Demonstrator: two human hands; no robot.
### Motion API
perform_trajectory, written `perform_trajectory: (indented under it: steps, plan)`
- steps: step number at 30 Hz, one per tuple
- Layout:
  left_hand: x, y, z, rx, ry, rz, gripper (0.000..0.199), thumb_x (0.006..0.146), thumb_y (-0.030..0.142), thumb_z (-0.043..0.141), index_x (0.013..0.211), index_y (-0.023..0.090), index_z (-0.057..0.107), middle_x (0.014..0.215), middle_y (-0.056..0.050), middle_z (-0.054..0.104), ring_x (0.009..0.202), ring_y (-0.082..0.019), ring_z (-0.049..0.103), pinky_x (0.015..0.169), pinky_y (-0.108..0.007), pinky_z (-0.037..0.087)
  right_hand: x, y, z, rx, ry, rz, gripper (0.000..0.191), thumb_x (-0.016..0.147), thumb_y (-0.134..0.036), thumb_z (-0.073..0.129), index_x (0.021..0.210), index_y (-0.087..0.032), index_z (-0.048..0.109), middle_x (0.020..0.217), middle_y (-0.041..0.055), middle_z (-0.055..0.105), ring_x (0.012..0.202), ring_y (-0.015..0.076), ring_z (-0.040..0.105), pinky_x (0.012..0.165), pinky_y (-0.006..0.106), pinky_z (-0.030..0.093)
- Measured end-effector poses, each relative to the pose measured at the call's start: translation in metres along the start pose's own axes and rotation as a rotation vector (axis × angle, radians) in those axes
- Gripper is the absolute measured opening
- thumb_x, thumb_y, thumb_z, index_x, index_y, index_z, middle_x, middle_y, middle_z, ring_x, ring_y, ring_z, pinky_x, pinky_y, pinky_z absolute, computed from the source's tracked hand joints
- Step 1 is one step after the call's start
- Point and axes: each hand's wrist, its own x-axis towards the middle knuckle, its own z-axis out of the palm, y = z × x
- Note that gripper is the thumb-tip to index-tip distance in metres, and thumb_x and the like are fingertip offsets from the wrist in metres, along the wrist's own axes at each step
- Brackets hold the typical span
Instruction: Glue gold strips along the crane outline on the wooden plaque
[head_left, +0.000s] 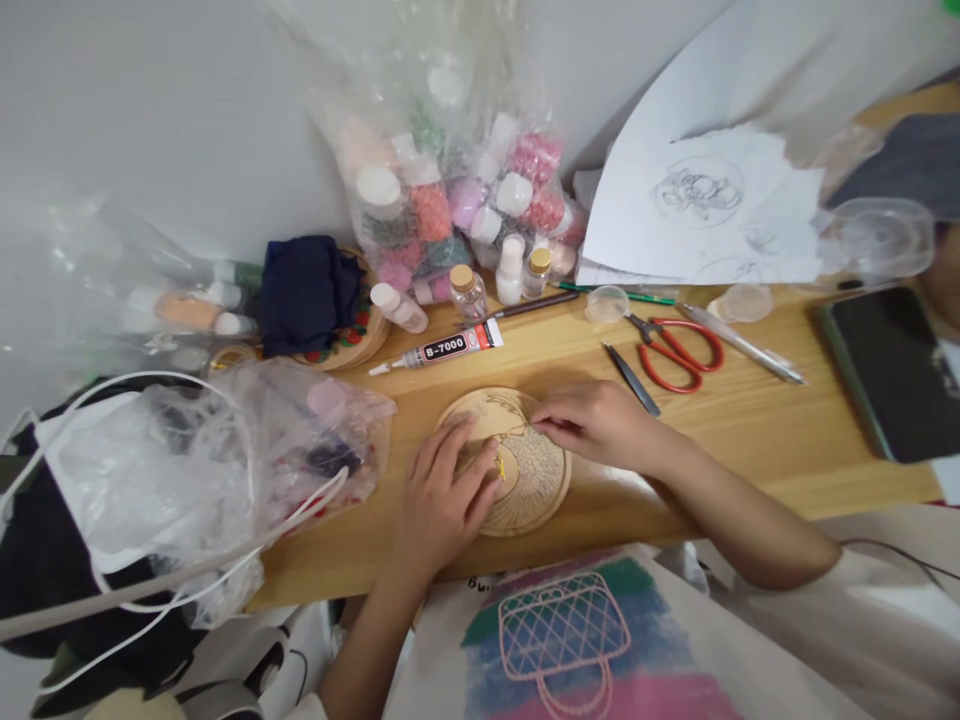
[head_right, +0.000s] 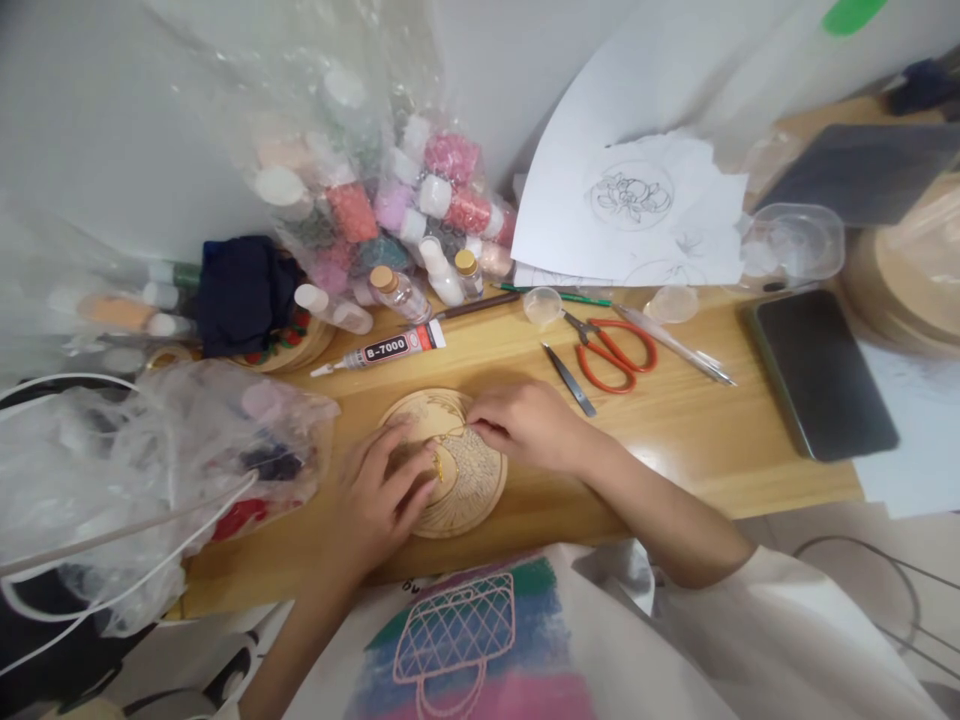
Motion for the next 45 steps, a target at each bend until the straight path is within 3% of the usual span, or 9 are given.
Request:
perform_trajectory:
  steps: [38,45]
  plan:
    - [-0.0005,0.0033,0.0065,-0.059,-0.018,-0.049,0.031,0.089,0.025,0.051,0.119,0.022,0.060,0.128,-0.014,0.049,0.119,-0.030,0.046,0.097,-0.048,0.042,0.0005,-0.0012,0.0002,0.018,0.035,-0.019,0.018,0.091,-0.021,0.051,0.088,-0.017,0.068,0.076,0.0049,0.069,0.068,0.0152,0.063,0.062,0.025,0.042]
    - [0.0000,0.0048,0.0082,-0.021,-0.001,-0.028,0.030,0.089,0.023,0.051,0.117,0.019,0.061,0.125,-0.016,0.050,0.117,-0.030,0.047,0.095,-0.047,0.043,-0.0013,0.0006,-0.0004,0.055,0.112,-0.020,0.016,0.090,-0.020,0.052,0.093,-0.018,0.068,0.080,0.0041,0.072,0.069,0.0139,0.064,0.064,0.025,0.044]
